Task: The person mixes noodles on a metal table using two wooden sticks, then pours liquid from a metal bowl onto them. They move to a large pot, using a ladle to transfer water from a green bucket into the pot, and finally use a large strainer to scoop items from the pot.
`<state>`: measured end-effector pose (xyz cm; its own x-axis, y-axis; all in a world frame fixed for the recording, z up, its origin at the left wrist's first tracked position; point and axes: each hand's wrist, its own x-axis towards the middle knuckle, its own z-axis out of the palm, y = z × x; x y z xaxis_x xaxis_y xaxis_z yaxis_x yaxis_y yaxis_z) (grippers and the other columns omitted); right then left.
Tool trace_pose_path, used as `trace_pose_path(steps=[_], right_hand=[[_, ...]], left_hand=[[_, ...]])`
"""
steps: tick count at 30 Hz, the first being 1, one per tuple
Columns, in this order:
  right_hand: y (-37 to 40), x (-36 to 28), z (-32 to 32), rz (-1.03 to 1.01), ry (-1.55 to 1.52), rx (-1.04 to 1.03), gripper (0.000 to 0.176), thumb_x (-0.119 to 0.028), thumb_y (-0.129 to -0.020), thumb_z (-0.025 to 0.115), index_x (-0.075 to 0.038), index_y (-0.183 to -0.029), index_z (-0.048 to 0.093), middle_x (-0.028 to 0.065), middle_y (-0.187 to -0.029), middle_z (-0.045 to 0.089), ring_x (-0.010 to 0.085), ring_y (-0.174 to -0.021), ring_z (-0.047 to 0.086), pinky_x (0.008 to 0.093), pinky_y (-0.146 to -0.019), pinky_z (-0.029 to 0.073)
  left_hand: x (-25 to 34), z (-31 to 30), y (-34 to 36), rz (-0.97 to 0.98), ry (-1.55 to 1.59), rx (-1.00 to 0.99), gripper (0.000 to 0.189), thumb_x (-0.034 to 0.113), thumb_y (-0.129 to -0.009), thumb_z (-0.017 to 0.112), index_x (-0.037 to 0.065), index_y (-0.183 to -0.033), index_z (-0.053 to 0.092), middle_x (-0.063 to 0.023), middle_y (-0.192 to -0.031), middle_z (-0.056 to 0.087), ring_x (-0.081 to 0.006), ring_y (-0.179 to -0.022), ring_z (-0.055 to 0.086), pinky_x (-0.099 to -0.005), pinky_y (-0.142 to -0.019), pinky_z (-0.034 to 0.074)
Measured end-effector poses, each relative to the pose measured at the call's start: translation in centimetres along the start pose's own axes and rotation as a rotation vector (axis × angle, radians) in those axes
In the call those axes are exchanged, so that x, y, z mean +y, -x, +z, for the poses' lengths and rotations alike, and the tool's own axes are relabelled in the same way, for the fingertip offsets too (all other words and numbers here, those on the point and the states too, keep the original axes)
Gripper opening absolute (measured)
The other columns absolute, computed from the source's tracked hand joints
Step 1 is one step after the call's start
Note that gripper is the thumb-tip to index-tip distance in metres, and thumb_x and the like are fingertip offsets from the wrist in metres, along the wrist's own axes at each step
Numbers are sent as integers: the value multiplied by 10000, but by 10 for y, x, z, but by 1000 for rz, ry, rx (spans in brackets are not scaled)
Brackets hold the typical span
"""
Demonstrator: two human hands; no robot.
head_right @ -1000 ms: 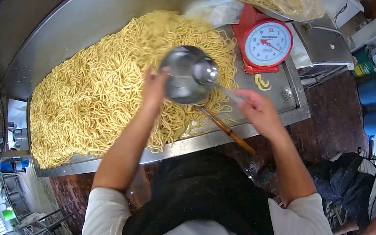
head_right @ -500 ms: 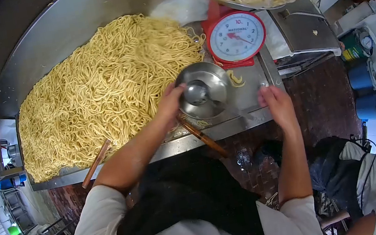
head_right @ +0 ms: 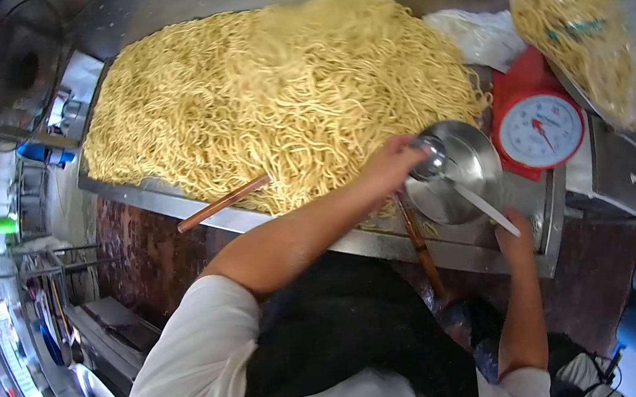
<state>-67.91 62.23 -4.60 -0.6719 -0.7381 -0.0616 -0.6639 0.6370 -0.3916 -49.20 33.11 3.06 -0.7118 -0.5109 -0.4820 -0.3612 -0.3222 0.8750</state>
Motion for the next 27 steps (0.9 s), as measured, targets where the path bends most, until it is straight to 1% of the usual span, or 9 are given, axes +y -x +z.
trace_pose_path(steps=[1, 5, 8, 12, 18, 21, 25, 26, 27], right_hand=[[12, 4, -5, -21, -115, 39, 122, -112, -866, 621, -42, -963, 646, 153, -832, 646, 291, -727, 637, 385, -630, 494], [36, 28, -55, 467, -983, 218, 165, -75, -920, 600, -47, -1083, 605, -5, -847, 600, 71, -720, 558, 198, -583, 430], [56, 71, -95, 402, -793, 451, 138, -70, -927, 608, -36, -1061, 615, 2, -895, 622, 88, -760, 572, 217, -649, 456], [88, 17, -168, 212, -484, 728, 166, -111, -940, 636, -30, -1084, 629, 29, -1002, 637, 106, -897, 588, 239, -783, 468], [86, -67, -175, 288, -669, 616, 219, -166, -942, 653, -30, -1113, 624, 32, -1011, 628, 103, -906, 576, 237, -782, 461], [56, -86, -156, 250, -989, 455, 236, -163, -942, 646, -47, -1142, 598, 23, -999, 626, 101, -855, 576, 227, -739, 448], [1, -145, -135, 110, -916, 252, 228, -158, -947, 627, -60, -1148, 588, 29, -1008, 620, 107, -868, 590, 227, -715, 442], [-15, -159, -126, 0, -947, 129, 231, -161, -946, 626, -58, -1149, 587, 29, -1008, 618, 109, -871, 590, 228, -712, 442], [-23, -192, -115, 11, -902, 94, 247, -209, -938, 644, -83, -1138, 575, 17, -925, 613, 89, -786, 578, 206, -691, 441]], left_hand=[[-1, 7, -1, 19, -13, -48, 670, 443, -825, 695, 23, -1317, 519, -134, -1086, 655, -190, -906, 620, -331, -637, 463], [-29, 50, -19, 76, -150, -66, 642, 404, -822, 706, -23, -1271, 536, -168, -1065, 652, -250, -938, 635, -354, -759, 497], [-53, 85, -30, 114, -124, -115, 610, 371, -832, 707, -48, -1242, 540, -187, -1068, 646, -283, -957, 637, -368, -838, 492], [-66, 129, -35, 70, -127, -134, 555, 329, -841, 698, -57, -1211, 550, -195, -1033, 649, -294, -927, 645, -382, -790, 506], [-78, 150, -56, -40, -222, -231, 702, 396, -716, 774, -52, -1212, 559, -248, -1086, 653, -371, -996, 646, -413, -866, 521], [-80, 151, -68, 162, -559, -317, 714, 393, -735, 757, -56, -1250, 553, -266, -1150, 630, -396, -1070, 614, -433, -930, 501], [-68, 121, -51, 430, -465, -215, 324, 280, -735, 714, 18, -926, 705, -207, -905, 697, -340, -862, 676, -437, -745, 536], [-32, 66, -9, 389, -428, -413, 412, 272, -738, 693, 9, -1055, 678, -217, -1009, 685, -352, -945, 659, -431, -791, 528], [-26, 30, 10, 423, -445, -369, 450, 272, -744, 685, 6, -1107, 661, -217, -1056, 675, -354, -968, 652, -421, -805, 525]])
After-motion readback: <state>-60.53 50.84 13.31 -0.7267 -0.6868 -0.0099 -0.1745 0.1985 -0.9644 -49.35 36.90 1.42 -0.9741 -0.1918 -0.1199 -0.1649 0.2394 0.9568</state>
